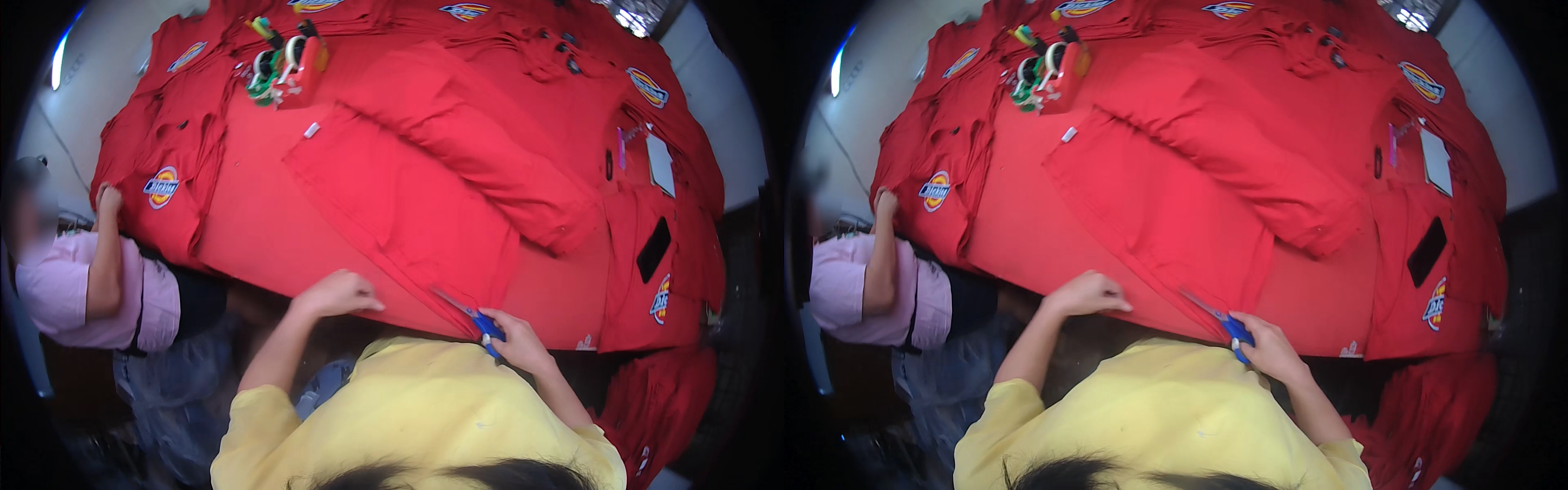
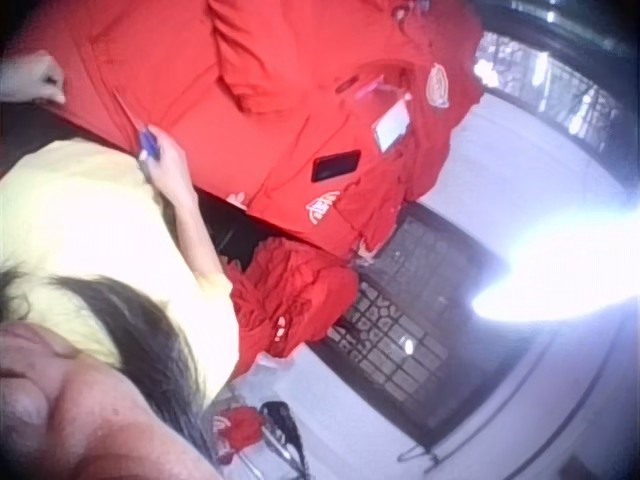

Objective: The person trims threads from a stack of red shirts using shears, folds several shirts, and places them onto a large pile on the table.

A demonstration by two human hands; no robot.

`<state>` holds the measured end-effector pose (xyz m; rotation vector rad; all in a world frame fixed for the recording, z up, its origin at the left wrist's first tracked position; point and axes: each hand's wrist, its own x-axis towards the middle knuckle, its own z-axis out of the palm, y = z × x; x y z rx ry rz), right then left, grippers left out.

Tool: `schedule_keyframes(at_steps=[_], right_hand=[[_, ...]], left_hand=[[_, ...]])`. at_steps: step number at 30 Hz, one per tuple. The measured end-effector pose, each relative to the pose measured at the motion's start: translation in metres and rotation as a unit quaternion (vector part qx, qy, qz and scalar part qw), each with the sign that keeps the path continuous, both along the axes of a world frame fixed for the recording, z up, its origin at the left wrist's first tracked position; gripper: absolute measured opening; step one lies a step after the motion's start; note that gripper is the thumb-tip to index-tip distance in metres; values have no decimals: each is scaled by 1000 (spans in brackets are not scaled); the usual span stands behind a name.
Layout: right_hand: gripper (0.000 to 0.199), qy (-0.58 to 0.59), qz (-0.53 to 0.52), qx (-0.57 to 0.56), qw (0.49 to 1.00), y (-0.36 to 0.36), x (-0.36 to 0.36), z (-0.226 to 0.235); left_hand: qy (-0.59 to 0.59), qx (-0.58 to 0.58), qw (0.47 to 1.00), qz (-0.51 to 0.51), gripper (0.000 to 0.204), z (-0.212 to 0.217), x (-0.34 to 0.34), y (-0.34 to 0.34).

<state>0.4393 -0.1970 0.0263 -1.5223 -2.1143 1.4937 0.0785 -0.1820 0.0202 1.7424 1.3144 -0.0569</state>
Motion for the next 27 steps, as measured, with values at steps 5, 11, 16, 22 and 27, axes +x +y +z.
schedule_keyframes(at_steps=[5,11,16,22,27], right_hand=[[63,43,-3,110,993,-10,5,14],[60,46,108,192,974,6,-14,-13],[44,107,-190,333,918,94,44,47],[53,24,-386,403,829,177,84,10],[76,-83,-409,445,792,192,6,-11]], left_hand=[[120,330,854,385,51,-17,-80,64],[267,310,820,400,37,-36,-124,176],[-441,202,783,391,35,31,-151,288],[30,263,960,-87,108,101,-16,348],[227,318,898,-204,120,79,43,388]])
